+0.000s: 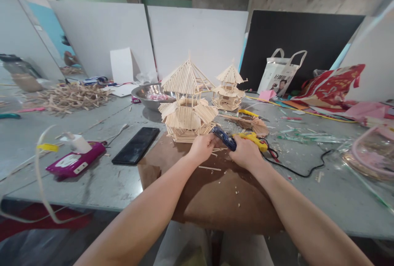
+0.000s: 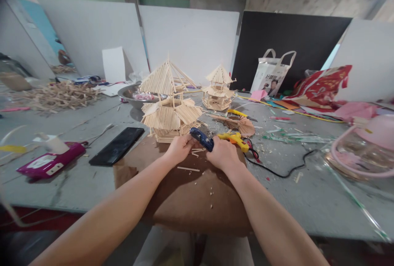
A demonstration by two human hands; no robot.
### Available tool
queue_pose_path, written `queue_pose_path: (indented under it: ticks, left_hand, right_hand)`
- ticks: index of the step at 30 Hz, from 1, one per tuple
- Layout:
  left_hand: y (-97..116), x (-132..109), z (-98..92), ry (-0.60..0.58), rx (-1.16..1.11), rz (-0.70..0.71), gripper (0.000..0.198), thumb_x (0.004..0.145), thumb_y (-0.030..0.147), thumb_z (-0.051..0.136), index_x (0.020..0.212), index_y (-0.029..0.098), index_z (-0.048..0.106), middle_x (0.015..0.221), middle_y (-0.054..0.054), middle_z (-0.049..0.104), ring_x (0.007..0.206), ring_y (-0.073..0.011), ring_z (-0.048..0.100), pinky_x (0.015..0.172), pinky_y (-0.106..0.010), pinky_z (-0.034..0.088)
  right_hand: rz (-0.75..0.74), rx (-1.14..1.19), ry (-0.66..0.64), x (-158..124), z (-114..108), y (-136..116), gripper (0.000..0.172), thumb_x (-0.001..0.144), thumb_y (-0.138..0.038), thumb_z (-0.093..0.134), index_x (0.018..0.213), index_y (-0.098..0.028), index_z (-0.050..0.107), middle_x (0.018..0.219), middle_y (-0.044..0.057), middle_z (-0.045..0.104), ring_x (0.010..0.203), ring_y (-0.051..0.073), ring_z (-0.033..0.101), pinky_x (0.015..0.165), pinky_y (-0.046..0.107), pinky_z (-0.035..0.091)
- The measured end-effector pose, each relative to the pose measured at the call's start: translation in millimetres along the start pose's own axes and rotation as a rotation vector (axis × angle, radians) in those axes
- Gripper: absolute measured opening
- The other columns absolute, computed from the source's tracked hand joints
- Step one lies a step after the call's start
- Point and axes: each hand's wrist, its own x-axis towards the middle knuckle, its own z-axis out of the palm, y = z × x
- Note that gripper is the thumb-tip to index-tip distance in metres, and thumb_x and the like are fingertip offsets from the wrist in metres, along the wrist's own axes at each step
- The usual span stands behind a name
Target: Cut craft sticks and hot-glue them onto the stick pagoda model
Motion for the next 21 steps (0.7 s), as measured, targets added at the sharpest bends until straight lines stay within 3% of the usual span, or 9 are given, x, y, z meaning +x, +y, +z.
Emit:
queue_pose_path:
  ticks: [16, 21]
  left_hand:
    - [-4.6, 0.2, 3.0, -0.004, -0.006, -0.015, 0.033, 0.079, 0.033, 0.034, 0.061, 0.014, 0.055, 0.055, 0.000, 0.055, 0.051, -0.0090, 0.047, 0.050, -0.020, 0.034]
    - [-3.1, -0.3, 3.1, 0.005, -0.025, -0.006, 0.035, 0.078, 0.037, 0.035, 0.060, 0.014, 0.055, 0.054, 0.001, 0.054, 0.050, -0.0080, 0.045, 0.050, -0.019, 0.033]
  right_hand:
    - [0.064, 0.008, 0.002, 1.5, 1.8, 1.1, 0.032, 0.067, -0.038, 0.042, 0.089, -0.018, 0.054, 0.079, 0.009, 0.062, 0.078, 0.024, 0.057, 0.064, 0.031, 0.039]
    - [0.146, -0.012, 0.029, 4.1, 4.2, 5.2, 0.035, 0.069, -0.039, 0.041, 0.093, -0.017, 0.050, 0.083, 0.011, 0.061, 0.080, 0.024, 0.057, 0.064, 0.032, 0.039]
